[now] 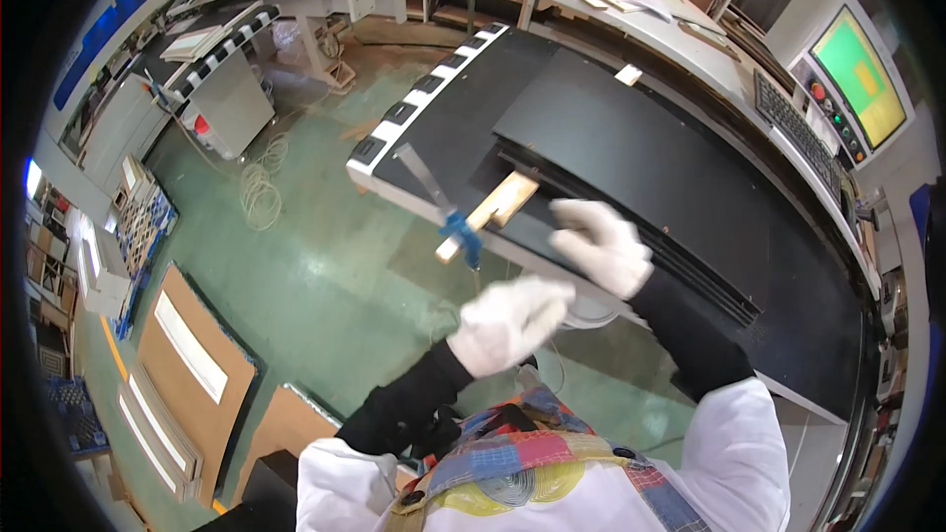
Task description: Processing wood panels using a woodworking machine and organizing them on pallets.
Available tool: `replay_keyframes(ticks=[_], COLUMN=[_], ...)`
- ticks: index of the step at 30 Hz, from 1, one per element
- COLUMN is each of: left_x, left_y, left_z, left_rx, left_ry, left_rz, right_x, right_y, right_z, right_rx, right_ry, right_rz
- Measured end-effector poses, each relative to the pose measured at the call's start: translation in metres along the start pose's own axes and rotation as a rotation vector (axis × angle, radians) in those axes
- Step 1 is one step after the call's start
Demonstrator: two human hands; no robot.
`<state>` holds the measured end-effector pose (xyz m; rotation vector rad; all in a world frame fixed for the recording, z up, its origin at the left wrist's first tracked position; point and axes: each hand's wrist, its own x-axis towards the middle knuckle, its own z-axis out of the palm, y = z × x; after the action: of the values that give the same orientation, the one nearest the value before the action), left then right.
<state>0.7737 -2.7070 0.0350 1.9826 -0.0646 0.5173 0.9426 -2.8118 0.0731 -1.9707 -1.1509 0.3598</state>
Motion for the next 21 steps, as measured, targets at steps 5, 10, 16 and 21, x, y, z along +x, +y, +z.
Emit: replay_keyframes(ticks=[5, 10, 16, 21], left_x=[0.163, 0.311, 0.362, 0.365], left_y=[-0.022, -0.109, -0.171, -0.158], left_z=[-0.026, -0.072, -0.057, -0.048], left_rx=[0.284, 0.775, 0.327, -0.053], left_ry=[0.45, 0.265, -0.14, -0.082], left_rz=[0.083, -0.379, -0.882, -0.885], right_x=[-0.055, -0.191, -0.171, -0.117], right_y=[0.127, 0.319, 0.316, 0.277], right_z=[-0.177, -0.309, -0.29, -0.284], right_rx=[-0.363, -0.675, 0.125, -0.419], right_ry=[0.693, 0.61, 0.564, 0.418], right_rz=[0.272, 0.749, 1.079, 1.046])
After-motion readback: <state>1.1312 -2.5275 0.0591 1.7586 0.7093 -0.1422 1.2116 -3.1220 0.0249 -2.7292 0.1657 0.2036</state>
